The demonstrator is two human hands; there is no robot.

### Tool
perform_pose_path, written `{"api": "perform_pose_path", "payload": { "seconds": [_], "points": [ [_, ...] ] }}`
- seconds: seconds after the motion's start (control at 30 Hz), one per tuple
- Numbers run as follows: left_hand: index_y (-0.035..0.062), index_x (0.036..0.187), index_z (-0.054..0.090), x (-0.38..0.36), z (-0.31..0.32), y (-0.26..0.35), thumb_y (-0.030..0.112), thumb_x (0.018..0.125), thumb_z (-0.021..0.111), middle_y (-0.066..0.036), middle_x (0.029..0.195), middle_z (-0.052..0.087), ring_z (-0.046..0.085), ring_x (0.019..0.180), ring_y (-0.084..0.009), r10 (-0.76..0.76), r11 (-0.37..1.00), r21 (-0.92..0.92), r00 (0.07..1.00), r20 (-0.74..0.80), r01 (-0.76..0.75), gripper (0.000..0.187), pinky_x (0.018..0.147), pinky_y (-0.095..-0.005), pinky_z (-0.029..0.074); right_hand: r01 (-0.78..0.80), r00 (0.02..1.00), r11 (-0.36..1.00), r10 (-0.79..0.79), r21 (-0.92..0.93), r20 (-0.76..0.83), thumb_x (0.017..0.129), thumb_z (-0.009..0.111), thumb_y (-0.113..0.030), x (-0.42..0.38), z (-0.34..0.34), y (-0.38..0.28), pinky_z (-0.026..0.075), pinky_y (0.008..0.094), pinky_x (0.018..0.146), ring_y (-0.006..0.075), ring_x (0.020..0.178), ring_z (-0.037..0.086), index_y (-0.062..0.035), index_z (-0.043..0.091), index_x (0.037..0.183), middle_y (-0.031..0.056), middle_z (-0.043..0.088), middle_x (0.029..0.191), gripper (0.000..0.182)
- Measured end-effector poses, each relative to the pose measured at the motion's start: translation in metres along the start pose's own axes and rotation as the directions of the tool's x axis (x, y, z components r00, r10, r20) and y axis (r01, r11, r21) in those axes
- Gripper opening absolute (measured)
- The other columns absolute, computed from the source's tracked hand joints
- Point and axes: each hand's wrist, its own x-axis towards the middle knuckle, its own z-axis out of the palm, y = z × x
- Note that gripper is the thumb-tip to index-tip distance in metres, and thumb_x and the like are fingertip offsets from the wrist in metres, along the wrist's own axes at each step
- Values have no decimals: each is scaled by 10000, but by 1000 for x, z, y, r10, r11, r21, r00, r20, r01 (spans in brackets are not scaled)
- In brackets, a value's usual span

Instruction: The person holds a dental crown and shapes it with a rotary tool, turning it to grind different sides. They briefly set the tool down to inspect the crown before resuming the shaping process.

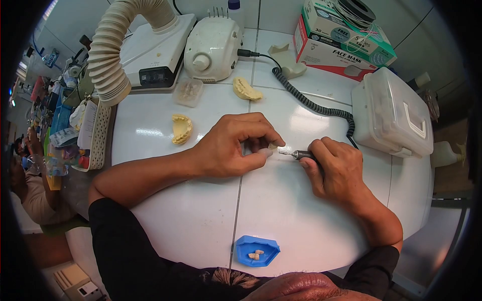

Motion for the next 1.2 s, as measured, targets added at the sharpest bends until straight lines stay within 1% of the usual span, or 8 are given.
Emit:
{"api": "perform_pose_path", "payload": {
  "seconds": [0.23,0.33,0.43,0.73,0.83,0.93,1.13,1.2],
  "points": [
    [31,1176,813,0,0,2,21,915,781,-78,1056,767,685,862,-128,6,1000,17,1000,9,-6,264,754,-277,552,5,1000,1000,-5,-3,1,1003,796,-312,0,0,1,435,401,522,255,543,559,-81,635,864,57,533,696,314],
    [16,1162,798,1,1,4,14,915,790,-73,1020,764,685,836,-125,-42,999,-10,999,1,42,247,739,-275,553,1,1000,1000,-1,-4,8,1005,794,-313,1,-1,1,434,402,519,255,544,561,-80,635,866,57,535,698,314],
    [7,1166,788,0,1,2,10,916,798,-76,1019,768,687,825,-122,-37,999,-7,999,2,37,251,733,-278,558,4,1000,1000,-5,4,7,1006,793,-314,0,-1,1,434,405,518,256,546,563,-80,637,869,58,537,701,313],
    [17,1193,783,0,0,1,7,935,763,-72,1043,781,701,884,-118,-68,997,-25,997,19,69,259,777,-287,567,12,1000,1000,-12,1,4,1003,794,-314,1,-1,2,439,412,520,264,551,573,-78,639,872,62,542,705,311],
    [28,1197,781,0,1,3,3,940,745,-66,1049,781,703,896,-115,-61,995,-75,998,-10,60,260,784,-286,560,-2,1000,1000,1,17,15,1001,795,-311,0,-1,2,441,413,520,268,553,576,-77,642,876,65,544,705,306],
    [42,1190,780,0,-1,2,3,941,739,-55,1059,777,698,908,-109,-80,995,-51,996,36,82,256,776,-276,546,15,1000,1000,-15,0,5,998,796,-307,1,-1,2,441,413,520,269,552,577,-77,643,877,63,544,704,301],
    [57,1168,784,0,-4,6,-3,933,741,-36,1070,770,680,933,-92,-169,977,-122,984,58,175,247,780,-267,529,8,1000,1000,-8,9,14,993,800,-305,1,-2,2,442,414,520,268,552,577,-75,645,881,61,541,702,299],
    [47,1172,785,0,-3,3,8,939,753,-38,1066,772,679,926,-91,-154,980,-120,987,41,158,239,784,-267,528,11,1000,1000,-11,10,13,991,802,-306,1,-1,2,442,415,519,267,553,578,-75,646,882,62,540,702,300]
  ]
}}
